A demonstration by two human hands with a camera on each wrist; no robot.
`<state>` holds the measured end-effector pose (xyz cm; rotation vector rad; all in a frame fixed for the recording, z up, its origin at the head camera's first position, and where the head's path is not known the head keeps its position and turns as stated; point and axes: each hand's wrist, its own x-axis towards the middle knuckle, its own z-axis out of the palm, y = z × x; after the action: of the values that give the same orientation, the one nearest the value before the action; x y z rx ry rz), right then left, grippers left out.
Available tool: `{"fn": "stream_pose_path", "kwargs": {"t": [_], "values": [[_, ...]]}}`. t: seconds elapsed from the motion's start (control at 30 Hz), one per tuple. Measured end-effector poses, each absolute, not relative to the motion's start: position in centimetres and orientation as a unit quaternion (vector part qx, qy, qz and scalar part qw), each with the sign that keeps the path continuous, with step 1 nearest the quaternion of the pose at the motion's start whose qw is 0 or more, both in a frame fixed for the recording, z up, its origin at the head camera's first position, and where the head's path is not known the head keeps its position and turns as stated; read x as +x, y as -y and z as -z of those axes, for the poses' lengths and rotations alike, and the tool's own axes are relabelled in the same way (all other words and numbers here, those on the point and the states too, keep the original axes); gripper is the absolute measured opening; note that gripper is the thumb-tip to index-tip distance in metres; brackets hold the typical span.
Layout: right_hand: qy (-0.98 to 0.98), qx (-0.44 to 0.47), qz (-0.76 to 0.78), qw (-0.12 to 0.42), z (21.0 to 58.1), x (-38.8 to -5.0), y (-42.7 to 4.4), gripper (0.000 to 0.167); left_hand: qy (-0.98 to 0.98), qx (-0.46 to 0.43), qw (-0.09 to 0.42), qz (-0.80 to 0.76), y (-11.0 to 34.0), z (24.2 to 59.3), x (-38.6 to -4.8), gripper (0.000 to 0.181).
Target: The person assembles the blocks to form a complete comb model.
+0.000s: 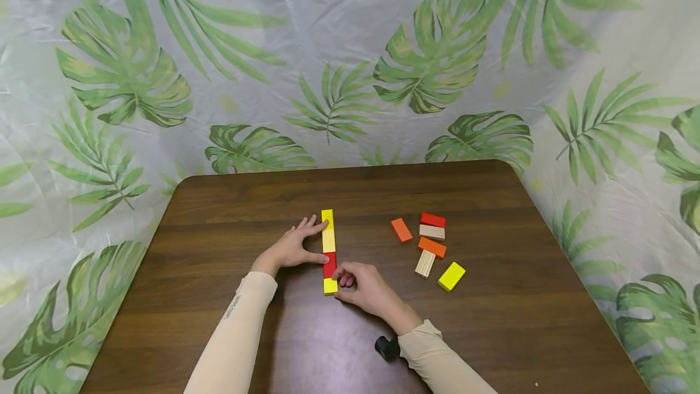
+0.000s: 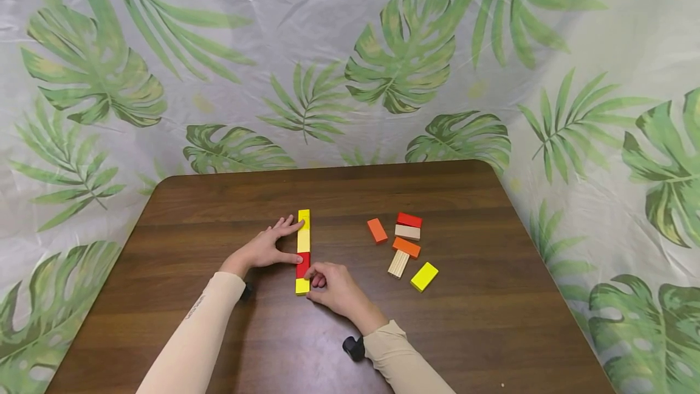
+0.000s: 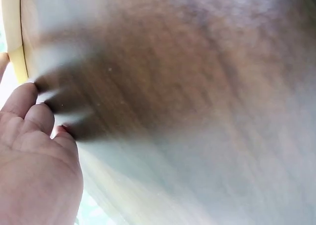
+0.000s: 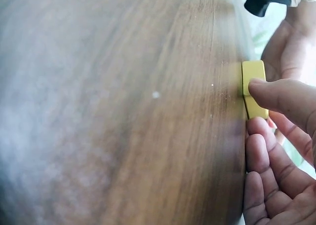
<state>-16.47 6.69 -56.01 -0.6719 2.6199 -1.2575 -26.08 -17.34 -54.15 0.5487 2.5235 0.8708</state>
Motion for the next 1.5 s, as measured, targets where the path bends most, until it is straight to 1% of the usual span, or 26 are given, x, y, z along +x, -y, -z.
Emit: {"fn": "stream_pose_path", "kwargs": {"t": [0.3, 0.63, 0.97, 1.1, 1.3, 1.5], "values": [[-0.876, -0.228, 0.418, 0.075, 56.1, -16.5, -6.7, 0.024, -0.909, 0.197, 0.199, -0.307, 17.2, 54.0, -26.2, 0.091], [-0.877, -0.23, 0.416, 0.073, 56.3, -16.5, -6.7, 0.023, -0.907, 0.211, 0.181, -0.316, 17.3, 54.1, -25.6, 0.089], [-0.873, -0.23, 0.42, 0.085, 56.0, -16.6, -6.8, 0.023, -0.896, 0.247, 0.169, -0.327, 17.9, 54.3, -23.9, 0.093], [-0.87, -0.239, 0.421, 0.088, 55.9, -16.7, -7.0, 0.024, -0.891, 0.257, 0.174, -0.333, 18.1, 54.4, -23.3, 0.095], [-0.865, -0.248, 0.427, 0.092, 55.3, -16.9, -8.0, 0.025, -0.885, 0.265, 0.182, -0.337, 17.9, 54.4, -22.7, 0.098], [-0.876, -0.231, 0.418, 0.068, 54.4, -17.2, -10.5, 0.028, -0.888, 0.266, 0.188, -0.326, 17.8, 54.4, -22.4, 0.098]]}}
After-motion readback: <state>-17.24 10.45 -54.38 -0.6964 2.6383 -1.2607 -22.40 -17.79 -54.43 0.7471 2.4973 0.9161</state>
